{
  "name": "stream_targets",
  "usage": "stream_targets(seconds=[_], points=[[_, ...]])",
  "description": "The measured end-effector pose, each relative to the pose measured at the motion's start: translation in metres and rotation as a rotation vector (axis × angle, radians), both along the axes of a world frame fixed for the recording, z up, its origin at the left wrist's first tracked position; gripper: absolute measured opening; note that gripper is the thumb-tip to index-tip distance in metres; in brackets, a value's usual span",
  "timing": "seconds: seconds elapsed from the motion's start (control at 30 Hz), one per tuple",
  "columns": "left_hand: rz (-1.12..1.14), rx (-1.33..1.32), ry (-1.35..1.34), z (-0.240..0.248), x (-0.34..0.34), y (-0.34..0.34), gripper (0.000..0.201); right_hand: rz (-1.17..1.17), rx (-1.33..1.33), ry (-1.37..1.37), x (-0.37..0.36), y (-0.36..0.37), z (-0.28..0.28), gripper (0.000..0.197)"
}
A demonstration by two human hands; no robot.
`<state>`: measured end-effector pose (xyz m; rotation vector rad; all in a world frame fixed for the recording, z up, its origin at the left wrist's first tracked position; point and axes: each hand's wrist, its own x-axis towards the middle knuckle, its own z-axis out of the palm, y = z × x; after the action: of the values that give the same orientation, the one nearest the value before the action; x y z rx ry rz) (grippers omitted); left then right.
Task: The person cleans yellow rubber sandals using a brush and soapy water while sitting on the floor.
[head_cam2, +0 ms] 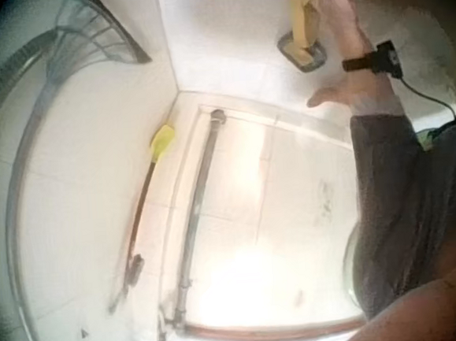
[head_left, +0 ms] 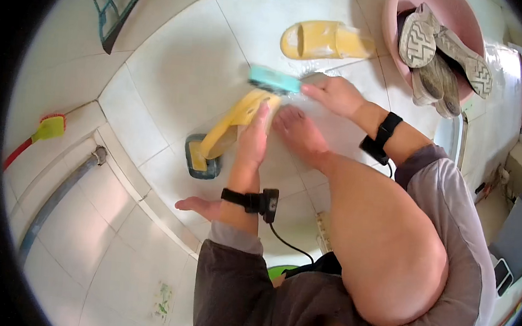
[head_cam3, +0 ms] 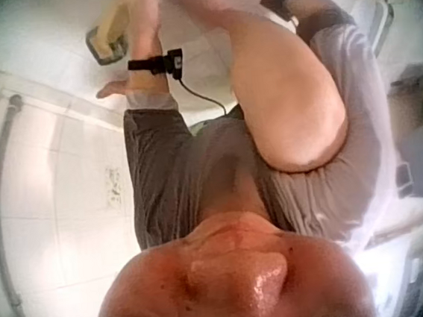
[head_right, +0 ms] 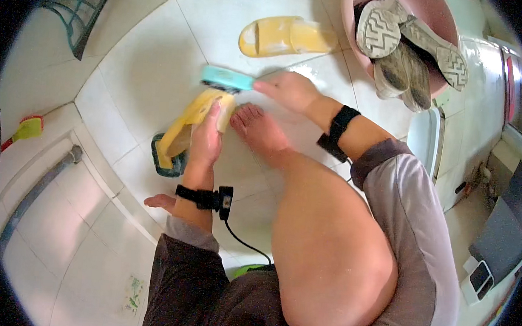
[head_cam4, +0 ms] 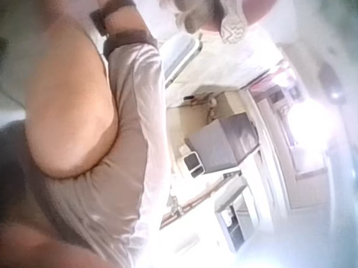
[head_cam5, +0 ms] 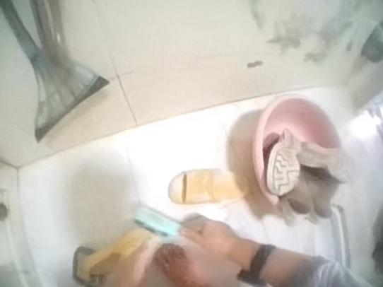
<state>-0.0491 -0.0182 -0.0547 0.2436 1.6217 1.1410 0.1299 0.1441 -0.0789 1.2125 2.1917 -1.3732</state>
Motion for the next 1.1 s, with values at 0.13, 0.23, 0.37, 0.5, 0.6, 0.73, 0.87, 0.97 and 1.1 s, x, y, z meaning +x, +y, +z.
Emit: stream_targets(seconds=[0.13,0.23,0.37,0.5,0.6,0.73,0.87,0.97,1.1], points=[[0.185,0.125,-0.157,-0.005,0.007,0.008,0.041,-0.095,-0.012,0.020,0.004,0.008,0.011,0.061],[0.145,0.144,-0.131,-0.004,-0.003,0.003,0.042,-0.018,-0.028,0.055,-0.009,0.001,0.017,0.059],[0.363,0.285,-0.454,0.006,-0.002,0.007,0.043,-0.145,-0.066,0.087,0.008,0.012,0.007,0.060],[0.358,0.224,-0.560,0.007,0.004,0.000,0.044,-0.150,-0.033,0.126,-0.007,-0.001,0.009,0.059],[0.339,0.344,-0.499,0.032,-0.003,0.022,0.047,-0.167,-0.024,0.097,0.017,0.011,0.000,0.059],[0.318,0.403,-0.610,0.030,-0.002,0.016,0.049,-0.220,-0.109,0.140,-0.003,0.007,0.027,0.060],[0.319,0.418,-0.580,0.035,-0.007,0.017,0.051,-0.181,-0.056,0.126,0.005,0.009,0.018,0.063],[0.359,0.444,-0.564,0.046,-0.008,0.027,0.047,-0.236,-0.098,0.105,0.024,0.006,0.004,0.064],[0.371,0.431,-0.595,0.033,-0.007,0.022,0.049,-0.305,-0.129,0.161,0.007,0.000,-0.001,0.066]])
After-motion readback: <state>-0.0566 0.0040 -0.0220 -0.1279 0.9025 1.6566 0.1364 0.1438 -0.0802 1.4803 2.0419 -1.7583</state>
